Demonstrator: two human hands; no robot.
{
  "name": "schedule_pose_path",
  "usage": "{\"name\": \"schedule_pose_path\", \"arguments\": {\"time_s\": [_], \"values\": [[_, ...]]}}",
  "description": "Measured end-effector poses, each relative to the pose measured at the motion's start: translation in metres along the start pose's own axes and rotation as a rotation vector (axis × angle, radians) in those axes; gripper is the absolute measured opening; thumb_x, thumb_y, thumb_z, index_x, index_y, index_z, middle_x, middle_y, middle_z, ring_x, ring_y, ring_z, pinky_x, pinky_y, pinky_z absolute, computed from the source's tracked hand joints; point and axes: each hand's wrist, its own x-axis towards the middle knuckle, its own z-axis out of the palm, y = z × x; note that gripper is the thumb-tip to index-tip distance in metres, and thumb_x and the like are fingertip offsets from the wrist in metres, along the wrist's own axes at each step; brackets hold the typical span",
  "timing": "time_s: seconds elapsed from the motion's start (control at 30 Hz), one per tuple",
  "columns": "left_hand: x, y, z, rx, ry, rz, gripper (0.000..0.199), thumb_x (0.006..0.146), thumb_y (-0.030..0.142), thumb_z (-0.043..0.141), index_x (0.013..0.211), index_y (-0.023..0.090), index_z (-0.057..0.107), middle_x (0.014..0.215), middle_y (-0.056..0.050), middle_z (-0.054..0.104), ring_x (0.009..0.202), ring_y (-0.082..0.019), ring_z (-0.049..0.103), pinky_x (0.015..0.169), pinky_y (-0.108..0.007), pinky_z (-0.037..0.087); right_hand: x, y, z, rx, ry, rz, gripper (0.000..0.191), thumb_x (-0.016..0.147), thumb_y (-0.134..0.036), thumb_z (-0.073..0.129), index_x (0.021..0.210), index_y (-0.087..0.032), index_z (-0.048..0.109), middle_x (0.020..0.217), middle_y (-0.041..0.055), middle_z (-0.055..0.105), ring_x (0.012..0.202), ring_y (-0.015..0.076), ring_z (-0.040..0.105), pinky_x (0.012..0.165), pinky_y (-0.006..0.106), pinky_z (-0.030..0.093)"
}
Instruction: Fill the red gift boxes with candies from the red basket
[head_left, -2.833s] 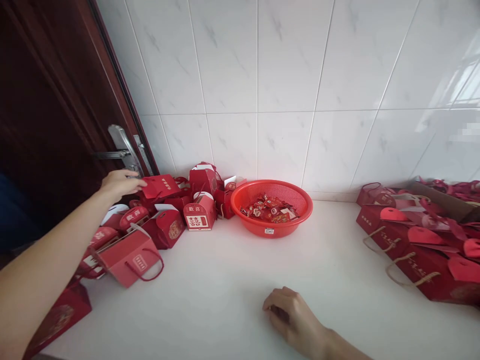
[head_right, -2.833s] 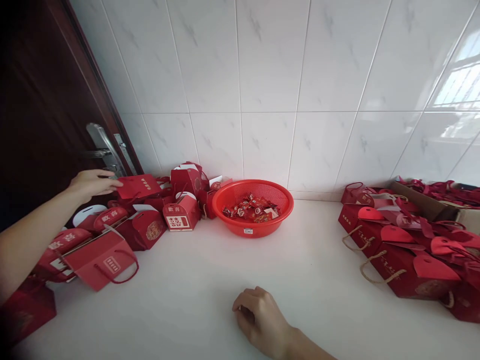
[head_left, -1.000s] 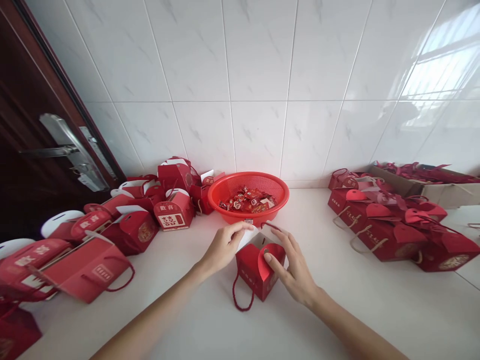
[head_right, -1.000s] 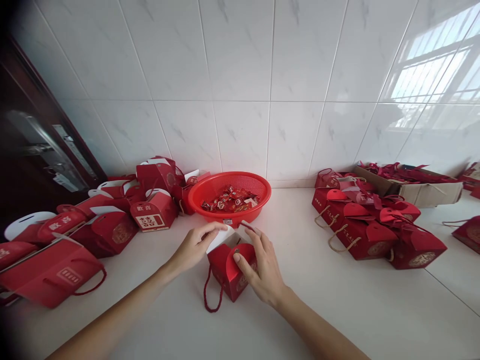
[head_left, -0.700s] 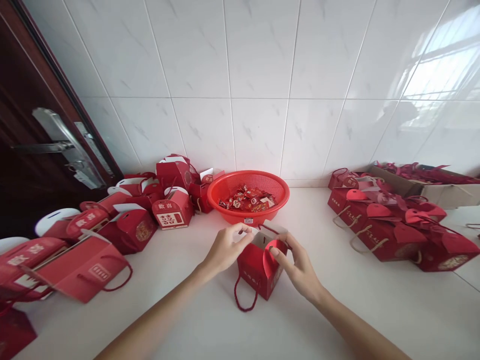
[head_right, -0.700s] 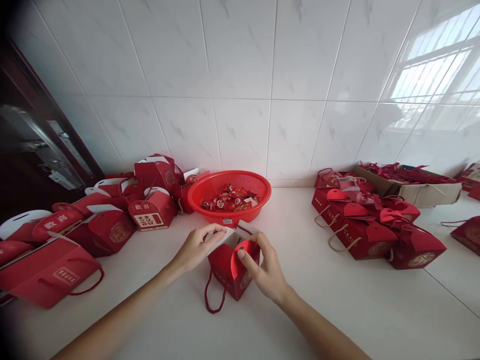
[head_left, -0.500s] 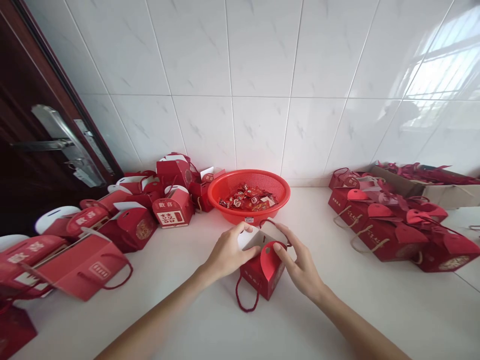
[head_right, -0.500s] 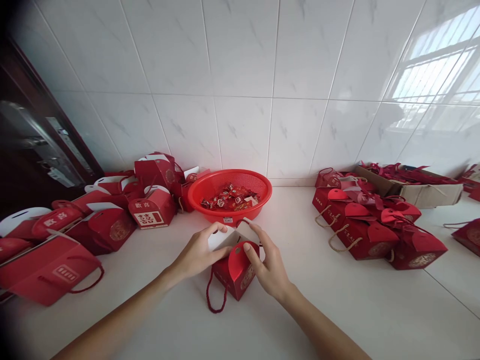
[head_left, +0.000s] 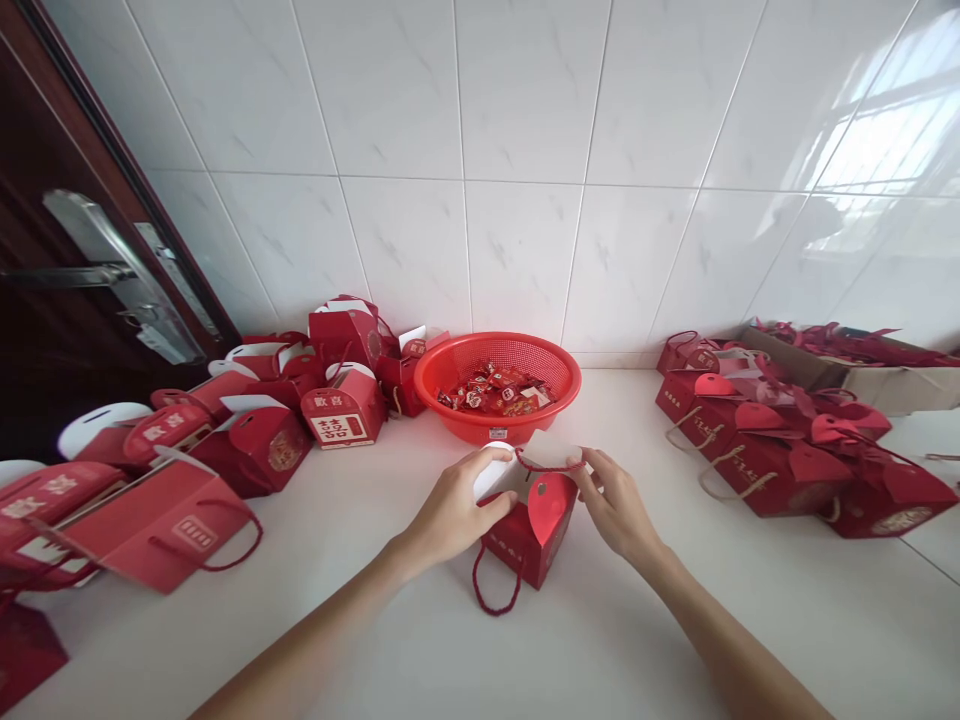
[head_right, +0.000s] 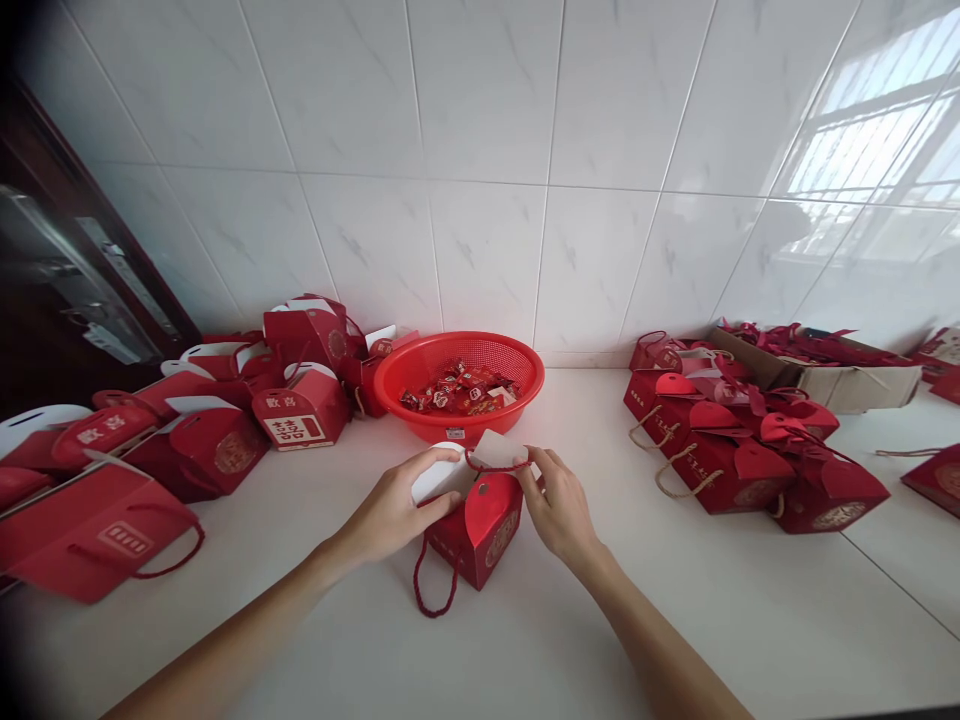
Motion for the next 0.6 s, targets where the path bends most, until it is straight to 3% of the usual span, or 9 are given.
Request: {"name": "schedule_pose_path", "arguments": {"time_s": [0.1,0.17,0.33,0.4,0.5,0.6], "values": [[-0.001,-0.002,0.001,-0.001,-0.004,0.006,0.039,0.082,0.030,0.061,0.121,0.023,0.059,0.133,-0.005,0.064,0.127,-0.024,0.056,0.109,-0.036,0.043,0.000,-0.005,-0.002,0.073,0.057,0.026,0.058,0.095,-0.066,0.032,0.077,-0.020,0.063,0.068,0.0045,0.063,0.059,0.0182,0.058,0.057,0.030,0.044],[-0.002,-0.002,0.002,-0.006,-0.019,0.025,0.041,0.081,0.027,0.062,0.122,0.023,0.059,0.135,-0.005,0.063,0.128,-0.024,0.056,0.109,-0.036,0.044,0.001,-0.009,-0.005,0.179,0.087,0.094,0.062,0.092,-0.070,0.032,0.069,-0.020,0.060,0.057,0.0035,0.058,0.056,0.0189,0.057,0.055,0.030,0.043],[-0.003,0.001,0.002,-0.028,-0.087,0.072,0.043,0.078,0.019,0.062,0.121,0.024,0.062,0.128,-0.004,0.066,0.120,-0.024,0.061,0.103,-0.035,0.049,0.007,-0.008,-0.016,0.384,0.108,0.183,0.052,0.087,-0.065,0.048,0.072,-0.018,0.064,0.067,0.0044,0.064,0.053,0.0165,0.057,0.052,0.029,0.041],[-0.004,0.003,0.003,-0.036,-0.109,0.092,0.039,0.079,0.017,0.061,0.117,0.025,0.065,0.122,-0.003,0.069,0.114,-0.023,0.064,0.099,-0.033,0.051,0.008,-0.006,-0.020,0.398,0.134,0.107,0.041,0.087,-0.057,0.055,0.077,-0.019,0.065,0.074,0.0044,0.066,0.061,0.0171,0.060,0.057,0.029,0.045],[-0.004,0.004,0.004,-0.047,-0.120,0.110,0.039,0.080,0.015,0.059,0.116,0.026,0.067,0.120,-0.002,0.070,0.112,-0.022,0.064,0.098,-0.032,0.051,0.004,-0.008,-0.023,0.416,0.104,-0.152,0.028,0.087,-0.048,0.062,0.098,-0.022,0.065,0.099,0.0070,0.069,0.085,0.0209,0.065,0.077,0.034,0.053],[-0.005,0.005,0.005,-0.060,-0.133,0.120,0.041,0.082,0.016,0.059,0.121,0.027,0.066,0.122,-0.002,0.069,0.113,-0.022,0.063,0.097,-0.031,0.051,-0.002,-0.015,-0.020,0.318,0.007,-0.356,0.035,0.080,-0.040,0.073,0.109,-0.025,0.062,0.121,0.0096,0.065,0.108,0.0256,0.063,0.092,0.039,0.051]]}}
